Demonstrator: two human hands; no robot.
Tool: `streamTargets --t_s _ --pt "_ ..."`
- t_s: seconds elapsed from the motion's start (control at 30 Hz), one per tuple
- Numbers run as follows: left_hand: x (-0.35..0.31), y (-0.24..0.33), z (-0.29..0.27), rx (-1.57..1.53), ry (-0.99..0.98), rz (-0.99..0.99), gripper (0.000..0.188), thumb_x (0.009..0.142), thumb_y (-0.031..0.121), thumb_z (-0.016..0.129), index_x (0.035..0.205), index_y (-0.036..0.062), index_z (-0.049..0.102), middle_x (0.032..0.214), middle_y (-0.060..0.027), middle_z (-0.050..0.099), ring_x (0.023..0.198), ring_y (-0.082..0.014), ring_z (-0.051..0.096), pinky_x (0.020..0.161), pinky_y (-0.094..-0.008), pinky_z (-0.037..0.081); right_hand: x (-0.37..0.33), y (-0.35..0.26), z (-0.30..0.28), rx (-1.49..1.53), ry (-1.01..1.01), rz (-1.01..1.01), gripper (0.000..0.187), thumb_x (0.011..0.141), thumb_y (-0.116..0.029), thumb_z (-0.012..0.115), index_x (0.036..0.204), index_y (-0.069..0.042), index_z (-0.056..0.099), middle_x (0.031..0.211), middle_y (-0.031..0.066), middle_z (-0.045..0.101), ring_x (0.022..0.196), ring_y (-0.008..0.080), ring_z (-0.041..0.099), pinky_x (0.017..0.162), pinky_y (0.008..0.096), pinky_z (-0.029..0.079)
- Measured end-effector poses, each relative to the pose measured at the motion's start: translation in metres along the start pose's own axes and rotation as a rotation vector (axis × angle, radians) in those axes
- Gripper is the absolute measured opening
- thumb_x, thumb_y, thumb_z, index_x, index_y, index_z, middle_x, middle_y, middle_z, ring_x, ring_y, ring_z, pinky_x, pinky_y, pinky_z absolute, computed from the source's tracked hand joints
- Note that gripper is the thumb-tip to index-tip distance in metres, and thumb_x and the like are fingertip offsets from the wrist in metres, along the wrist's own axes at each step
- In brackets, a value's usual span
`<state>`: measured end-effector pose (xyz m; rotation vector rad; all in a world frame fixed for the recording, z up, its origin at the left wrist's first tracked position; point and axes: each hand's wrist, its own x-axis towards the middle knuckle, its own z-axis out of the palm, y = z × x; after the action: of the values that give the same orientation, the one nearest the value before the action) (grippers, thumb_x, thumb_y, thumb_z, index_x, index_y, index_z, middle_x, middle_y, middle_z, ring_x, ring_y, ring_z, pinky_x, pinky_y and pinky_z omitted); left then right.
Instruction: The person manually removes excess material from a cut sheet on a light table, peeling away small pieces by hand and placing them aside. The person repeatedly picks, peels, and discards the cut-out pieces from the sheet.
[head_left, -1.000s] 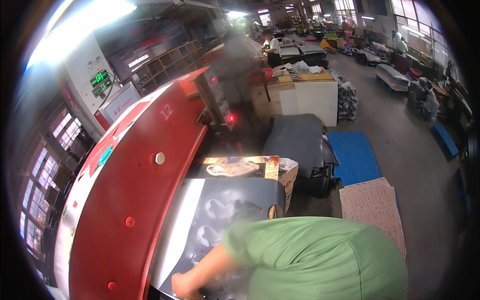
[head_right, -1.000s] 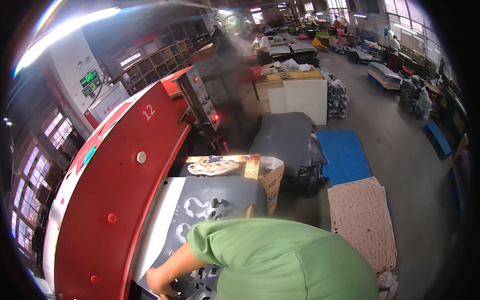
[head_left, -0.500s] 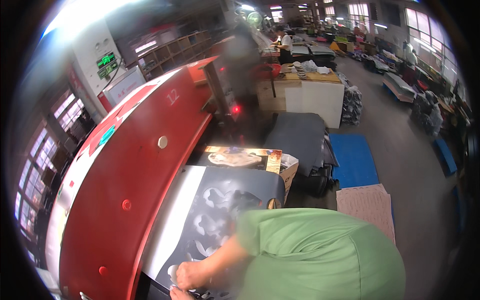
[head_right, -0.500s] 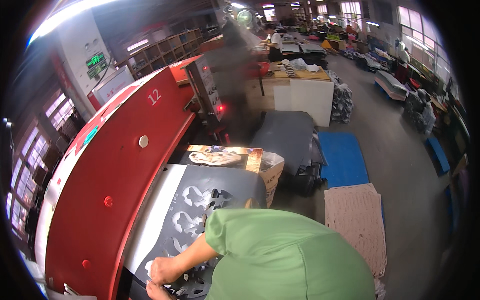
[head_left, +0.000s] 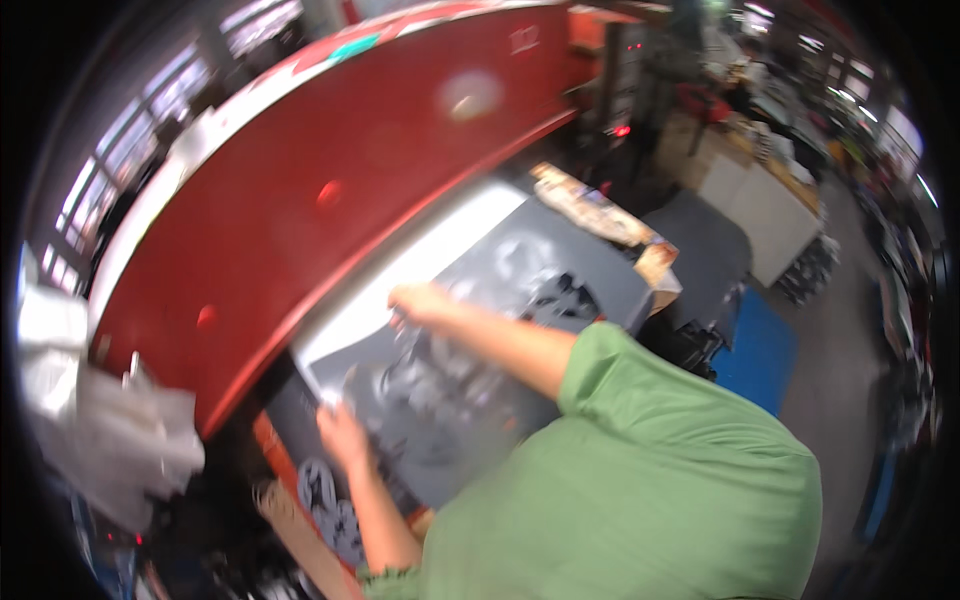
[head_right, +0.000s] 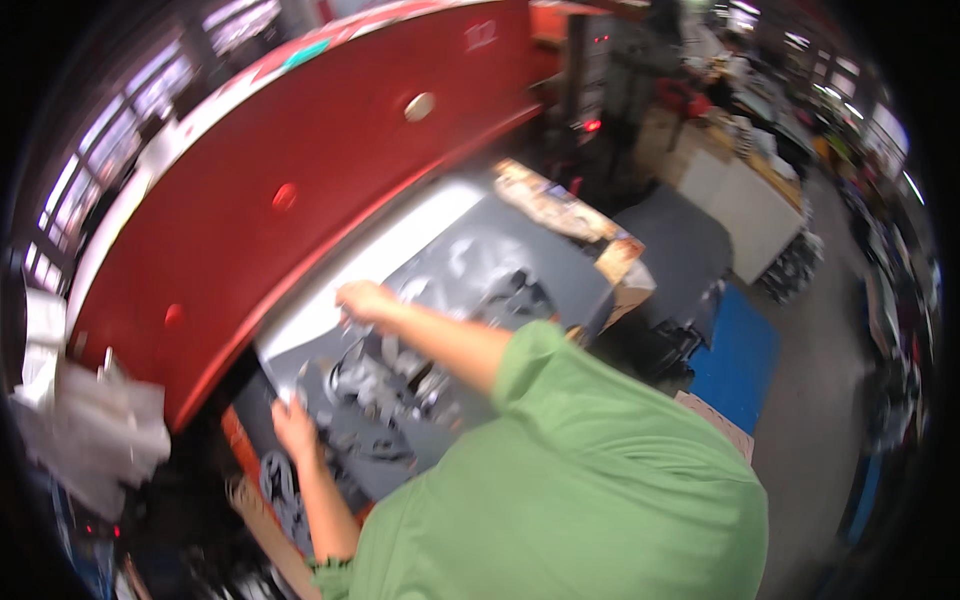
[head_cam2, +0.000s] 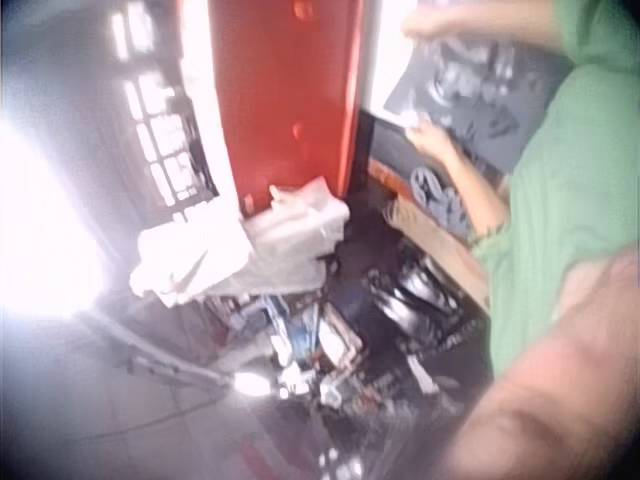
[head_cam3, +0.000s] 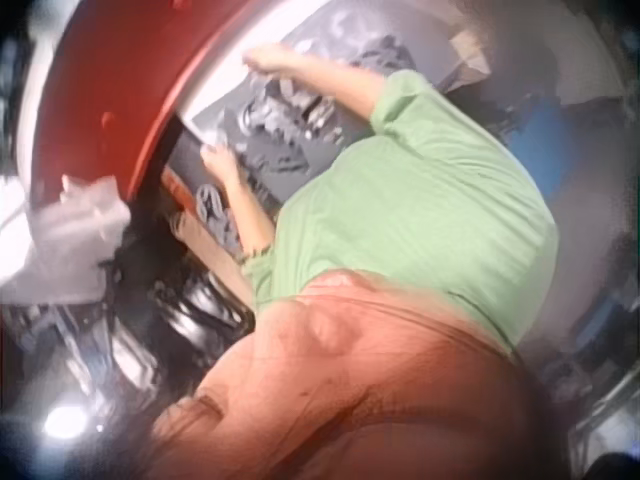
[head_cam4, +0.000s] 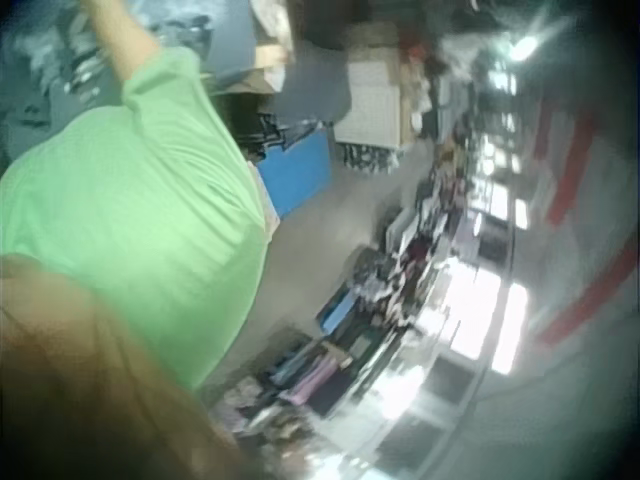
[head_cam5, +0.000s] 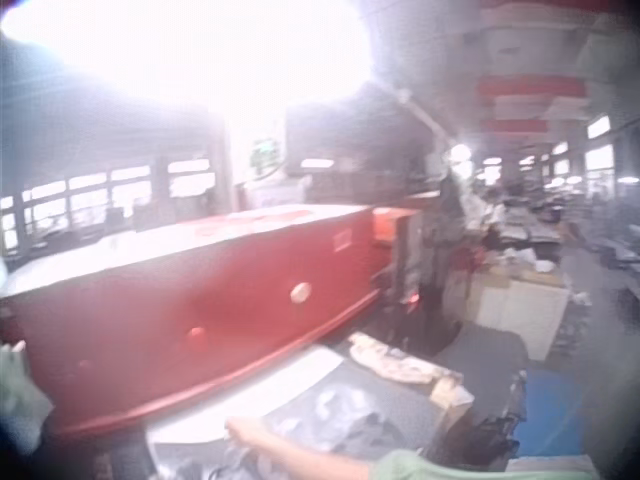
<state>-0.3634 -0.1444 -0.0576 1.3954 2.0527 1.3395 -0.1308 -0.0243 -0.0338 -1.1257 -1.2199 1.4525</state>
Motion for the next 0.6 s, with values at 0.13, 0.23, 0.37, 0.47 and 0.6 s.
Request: streamTargets --t_s 0.13,0.23,0.37,0.47,0.6 --pt "-0.004 0.010 -0.002 0.170 0.196 0.419 0.035 0.088 0.019 0.060 0.117 0.0006 0.057 0.114 -0.0179 0.055 0.106 -0.0324 0.054 0.090 -0.0396 0.043 -0.013 0.009 0.006 0.170 -0.067 0.068 0.030 0.094 -0.038 0.053 0.090 -0.009 0.061 0.077 0.0029 0.062 0.068 0.0085 0.059 0.053 0.0226 0.037" --pt "-0.004 0.026 0.002 0.276 -0.091 0.655 0.040 0.083 0.027 0.065 0.116 0.0030 0.059 0.111 -0.0151 0.060 0.103 -0.0301 0.056 0.091 -0.0410 0.041 -0.022 -0.001 0.016 0.235 -0.203 0.113 0.027 0.091 -0.034 0.061 0.098 -0.009 0.060 0.088 -0.0006 0.061 0.076 0.0069 0.058 0.057 0.0202 0.038" --pt "0.001 0.032 0.009 0.382 -0.506 0.216 0.050 0.080 0.033 0.068 0.118 0.0028 0.058 0.099 -0.0155 0.063 0.098 -0.0314 0.058 0.088 -0.0397 0.044 -0.034 -0.006 0.019 0.238 -0.452 0.093 0.041 0.082 -0.015 0.071 0.116 -0.002 0.053 0.102 0.0037 0.059 0.093 0.0115 0.058 0.077 0.0242 0.046" --pt "0.002 0.030 0.010 0.394 -0.403 0.288 0.051 0.080 0.033 0.068 0.117 -0.0001 0.057 0.092 -0.0211 0.065 0.100 -0.0333 0.060 0.090 -0.0394 0.046 -0.040 -0.001 0.018 0.211 -0.671 0.137 0.069 0.075 0.002 0.069 0.136 0.001 0.038 0.120 0.0103 0.054 0.111 0.0181 0.052 0.097 0.0314 0.043" --pt "0.015 0.034 0.003 0.414 -0.518 0.150 0.057 0.074 0.033 0.074 0.112 -0.0075 0.059 0.097 -0.0244 0.066 0.090 -0.0333 0.065 0.083 -0.0374 0.049 -0.047 0.002 0.017 0.029 -0.674 0.101 0.071 0.073 -0.003 0.071 0.136 0.000 0.039 0.124 0.0118 0.054 0.113 0.0187 0.051 0.097 0.0319 0.043"
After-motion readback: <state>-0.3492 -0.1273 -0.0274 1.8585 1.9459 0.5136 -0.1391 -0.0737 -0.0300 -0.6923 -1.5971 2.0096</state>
